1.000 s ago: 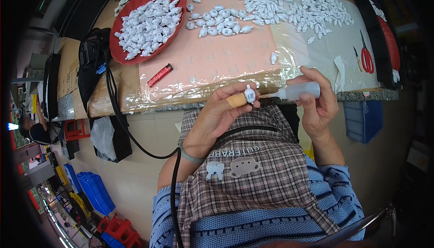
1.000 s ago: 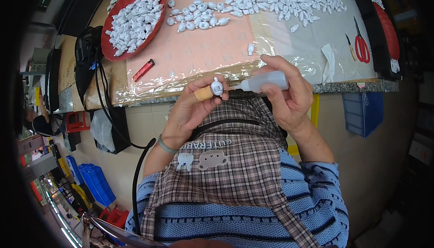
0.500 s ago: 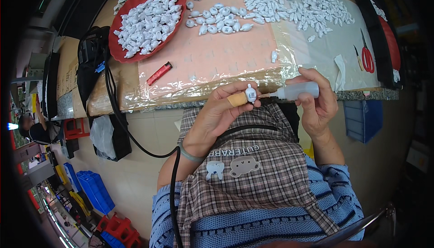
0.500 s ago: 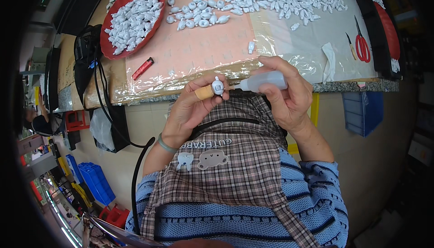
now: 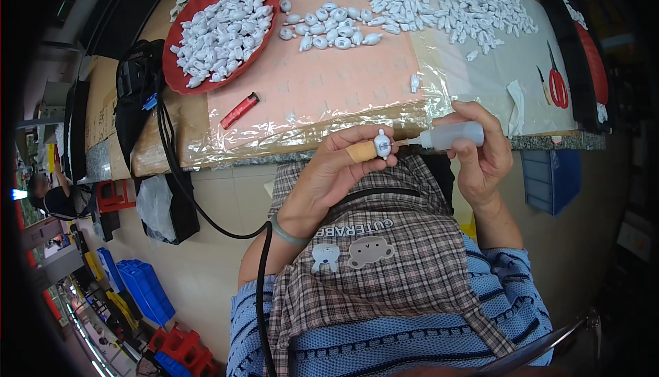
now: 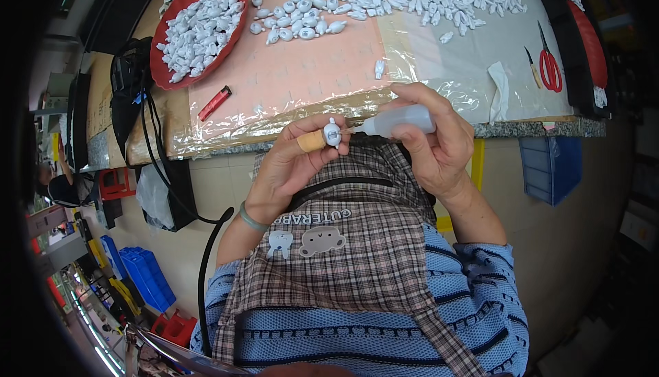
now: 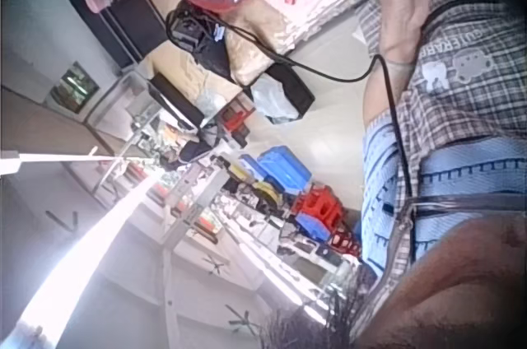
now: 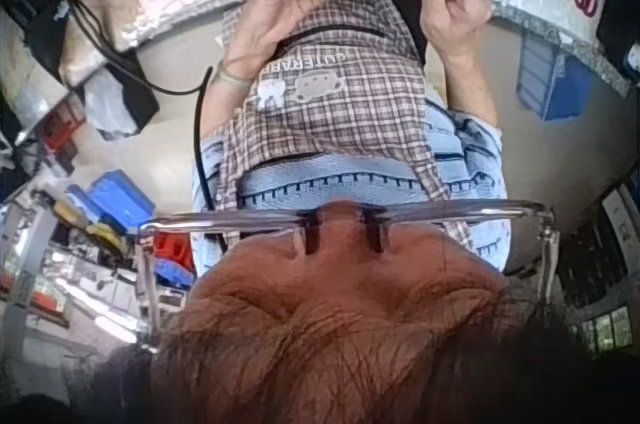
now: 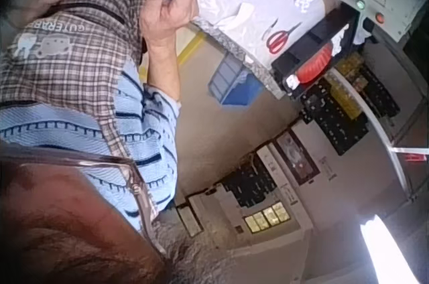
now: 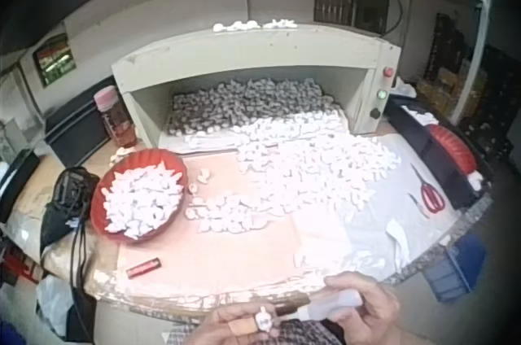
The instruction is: The person assembles small plastic components by hand, applying adhesive from a squeeze bottle to join them.
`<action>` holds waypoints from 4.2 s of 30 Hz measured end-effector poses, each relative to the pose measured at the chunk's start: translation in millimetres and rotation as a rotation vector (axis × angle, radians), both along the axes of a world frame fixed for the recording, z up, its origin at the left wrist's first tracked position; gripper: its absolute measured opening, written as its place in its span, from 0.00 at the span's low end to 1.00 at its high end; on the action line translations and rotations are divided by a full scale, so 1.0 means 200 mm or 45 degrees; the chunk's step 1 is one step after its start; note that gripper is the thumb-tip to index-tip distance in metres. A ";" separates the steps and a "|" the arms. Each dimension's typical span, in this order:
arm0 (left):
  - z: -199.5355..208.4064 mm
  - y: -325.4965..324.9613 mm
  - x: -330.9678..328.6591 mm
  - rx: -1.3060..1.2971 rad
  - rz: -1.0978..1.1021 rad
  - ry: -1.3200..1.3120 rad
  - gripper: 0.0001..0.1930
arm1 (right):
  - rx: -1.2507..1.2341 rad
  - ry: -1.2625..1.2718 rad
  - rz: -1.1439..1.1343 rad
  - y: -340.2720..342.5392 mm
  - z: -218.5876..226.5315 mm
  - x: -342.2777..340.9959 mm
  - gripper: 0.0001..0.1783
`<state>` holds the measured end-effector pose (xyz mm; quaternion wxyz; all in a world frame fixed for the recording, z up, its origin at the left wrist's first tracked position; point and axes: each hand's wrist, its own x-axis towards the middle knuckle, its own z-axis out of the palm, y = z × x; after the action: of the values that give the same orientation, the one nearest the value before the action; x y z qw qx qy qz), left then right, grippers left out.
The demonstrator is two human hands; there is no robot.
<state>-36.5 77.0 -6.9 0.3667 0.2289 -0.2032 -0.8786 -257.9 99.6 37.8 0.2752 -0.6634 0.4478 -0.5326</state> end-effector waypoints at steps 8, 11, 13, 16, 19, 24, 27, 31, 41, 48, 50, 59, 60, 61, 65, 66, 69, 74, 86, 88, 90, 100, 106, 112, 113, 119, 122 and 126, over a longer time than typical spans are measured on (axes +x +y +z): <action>0.00 0.00 0.00 0.016 -0.007 0.057 0.17 | -0.044 0.054 -0.026 0.00 0.00 -0.01 0.23; -0.01 0.00 0.00 0.026 -0.006 0.076 0.14 | -0.091 0.113 -0.042 0.01 0.00 -0.01 0.23; 0.00 0.00 0.00 0.025 -0.008 0.072 0.13 | -0.121 0.146 -0.052 0.01 0.00 -0.01 0.23; 0.00 0.00 0.00 0.027 0.000 0.060 0.12 | -0.144 0.220 -0.062 0.01 0.01 -0.01 0.23; 0.00 0.00 -0.01 0.001 0.030 0.026 0.14 | -0.270 0.294 -0.060 0.00 0.02 -0.02 0.23; 0.01 -0.01 -0.01 -0.044 0.078 -0.029 0.13 | -0.301 0.415 -0.029 0.02 0.04 -0.02 0.22; 0.00 0.00 -0.02 -0.069 0.131 -0.088 0.13 | -0.325 0.470 -0.035 0.02 0.04 -0.02 0.22; 0.01 0.00 -0.02 -0.079 0.159 -0.109 0.12 | -0.335 0.484 -0.020 0.02 0.04 -0.01 0.22; 0.00 -0.01 -0.02 -0.120 0.145 -0.103 0.13 | -0.321 0.446 -0.024 0.02 0.04 0.00 0.22; -0.01 -0.01 -0.01 -0.105 0.123 -0.089 0.14 | -0.292 0.381 0.000 0.01 0.03 0.00 0.23; -0.01 -0.01 -0.02 -0.103 0.117 -0.083 0.14 | -0.285 0.373 0.000 0.01 0.03 0.00 0.22; -0.01 -0.02 -0.02 -0.065 0.081 -0.127 0.13 | -0.258 0.338 -0.038 -0.01 0.00 -0.02 0.22; -0.01 -0.02 -0.02 -0.068 0.083 -0.130 0.13 | -0.245 0.314 -0.035 -0.01 -0.01 -0.02 0.21; 0.00 -0.02 -0.03 -0.073 0.078 -0.124 0.13 | -0.248 0.320 -0.040 -0.01 -0.03 -0.04 0.21; 0.02 -0.02 -0.02 -0.050 0.118 -0.157 0.13 | 0.098 -0.307 -0.068 -0.04 -0.07 -0.07 0.18; 0.02 -0.02 -0.02 -0.040 0.128 -0.182 0.12 | 0.214 -0.587 -0.078 -0.07 -0.07 -0.08 0.18; 0.02 -0.01 -0.01 -0.047 0.127 -0.181 0.12 | 0.373 -0.639 -0.107 -0.13 -0.11 -0.16 0.17; 0.02 -0.02 -0.01 -0.058 0.119 -0.167 0.12 | 0.734 -0.717 -0.092 -0.19 -0.14 -0.21 0.17; -0.02 -0.02 0.00 -0.098 0.097 -0.129 0.13 | 0.411 0.409 -0.108 -0.40 -0.18 -0.12 0.12; -0.02 -0.02 0.00 -0.091 0.092 -0.138 0.13 | 0.364 0.604 -0.085 -0.41 -0.16 -0.10 0.12; -0.01 -0.02 0.00 -0.091 0.094 -0.134 0.13 | 0.372 0.654 -0.077 -0.40 -0.15 -0.09 0.12; 0.01 -0.02 -0.02 -0.125 0.111 -0.146 0.11 | 0.419 0.644 0.068 -0.35 -0.06 -0.08 0.10; 0.01 0.00 -0.03 -0.206 0.157 -0.195 0.12 | 0.616 -0.049 0.207 -0.17 0.03 0.03 0.07; -0.03 0.01 -0.04 -0.292 0.258 -0.199 0.14 | 0.315 0.112 0.174 -0.10 0.00 0.08 0.08; -0.03 0.01 -0.04 -0.290 0.259 -0.199 0.14 | 0.288 0.124 0.169 -0.10 0.01 0.08 0.09; -0.02 0.02 -0.05 -0.366 0.278 -0.264 0.14 | 0.230 0.214 0.154 -0.09 0.01 0.09 0.10; -0.02 0.03 -0.05 -0.454 0.281 -0.338 0.14 | 0.233 0.226 0.147 -0.09 0.01 0.09 0.10; -0.01 0.03 -0.04 -0.584 0.304 -0.402 0.14 | 0.244 0.201 0.135 -0.07 0.00 0.10 0.10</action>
<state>-45.4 83.7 -9.2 0.4734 0.2959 -0.4225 -0.7141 -237.7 85.2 37.4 0.3290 -0.6968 0.4811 -0.4181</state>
